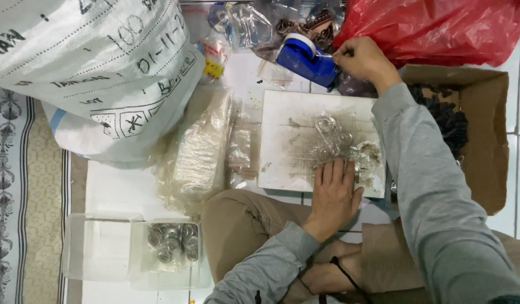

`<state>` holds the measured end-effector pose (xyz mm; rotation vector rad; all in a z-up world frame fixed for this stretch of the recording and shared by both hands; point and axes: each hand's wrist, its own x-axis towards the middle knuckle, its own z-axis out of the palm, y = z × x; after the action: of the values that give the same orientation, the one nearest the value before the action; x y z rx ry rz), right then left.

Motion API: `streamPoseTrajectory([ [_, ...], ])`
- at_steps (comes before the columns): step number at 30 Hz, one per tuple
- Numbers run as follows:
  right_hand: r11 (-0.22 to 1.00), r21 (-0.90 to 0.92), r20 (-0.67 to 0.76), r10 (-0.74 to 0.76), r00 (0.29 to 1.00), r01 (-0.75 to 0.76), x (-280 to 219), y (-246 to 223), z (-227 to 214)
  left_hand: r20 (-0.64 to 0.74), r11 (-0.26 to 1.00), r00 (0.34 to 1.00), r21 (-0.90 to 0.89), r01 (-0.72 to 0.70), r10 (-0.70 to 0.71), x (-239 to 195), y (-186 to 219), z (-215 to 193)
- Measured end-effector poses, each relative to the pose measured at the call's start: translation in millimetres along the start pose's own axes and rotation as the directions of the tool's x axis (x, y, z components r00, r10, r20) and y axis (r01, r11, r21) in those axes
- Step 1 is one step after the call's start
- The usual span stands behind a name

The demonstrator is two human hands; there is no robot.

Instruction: The person sits on the floor and packs small metal washers into clear plastic bags. They place the washers into a bag, seal it with a tape dispenser, and set the finished bag aside. The person repeats this process with additional washers from a nearby box.

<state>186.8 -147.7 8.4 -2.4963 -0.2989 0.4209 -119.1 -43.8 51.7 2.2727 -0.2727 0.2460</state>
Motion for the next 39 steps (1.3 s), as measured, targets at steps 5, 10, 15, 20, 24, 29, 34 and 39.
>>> streamPoseTrajectory([
  [5,0.993,0.112,-0.029,-0.019,0.999,0.022,1.7,33.7,5.9,0.013,1.000,1.000,-0.008,-0.002,0.002,0.4,-0.6,-0.8],
  [10,0.964,0.261,-0.017,-0.041,0.999,0.045,2.1,48.1,11.0,0.023,1.000,1.000,0.007,-0.001,0.001,-1.6,-2.1,4.9],
  [15,0.979,0.201,-0.015,-0.044,0.999,0.046,-6.3,44.6,13.6,0.037,0.999,0.999,0.033,0.007,-0.008,-1.8,-3.0,6.6],
  [20,0.981,0.172,-0.044,-0.078,0.996,0.085,-12.0,43.5,13.7,0.045,1.000,0.999,0.019,0.012,-0.013,-1.8,-2.3,5.8],
  [24,0.986,0.142,-0.046,-0.083,0.995,0.089,-9.0,50.2,13.5,0.028,1.000,0.999,0.013,0.015,-0.015,0.0,-1.8,4.3],
  [29,0.987,0.143,-0.041,-0.069,0.997,0.074,-9.7,45.5,14.8,0.049,0.999,0.998,0.028,0.033,-0.035,-2.6,-3.7,9.2],
  [34,0.983,0.138,-0.087,-0.111,0.990,0.122,-7.6,55.1,24.1,0.049,0.998,0.998,0.049,0.025,-0.028,-1.7,-4.7,9.9],
  [39,0.997,-0.017,-0.301,-0.074,0.951,0.072,-31.6,61.0,28.9,0.047,1.000,0.999,0.009,0.026,-0.026,-5.6,-2.4,11.1],
])
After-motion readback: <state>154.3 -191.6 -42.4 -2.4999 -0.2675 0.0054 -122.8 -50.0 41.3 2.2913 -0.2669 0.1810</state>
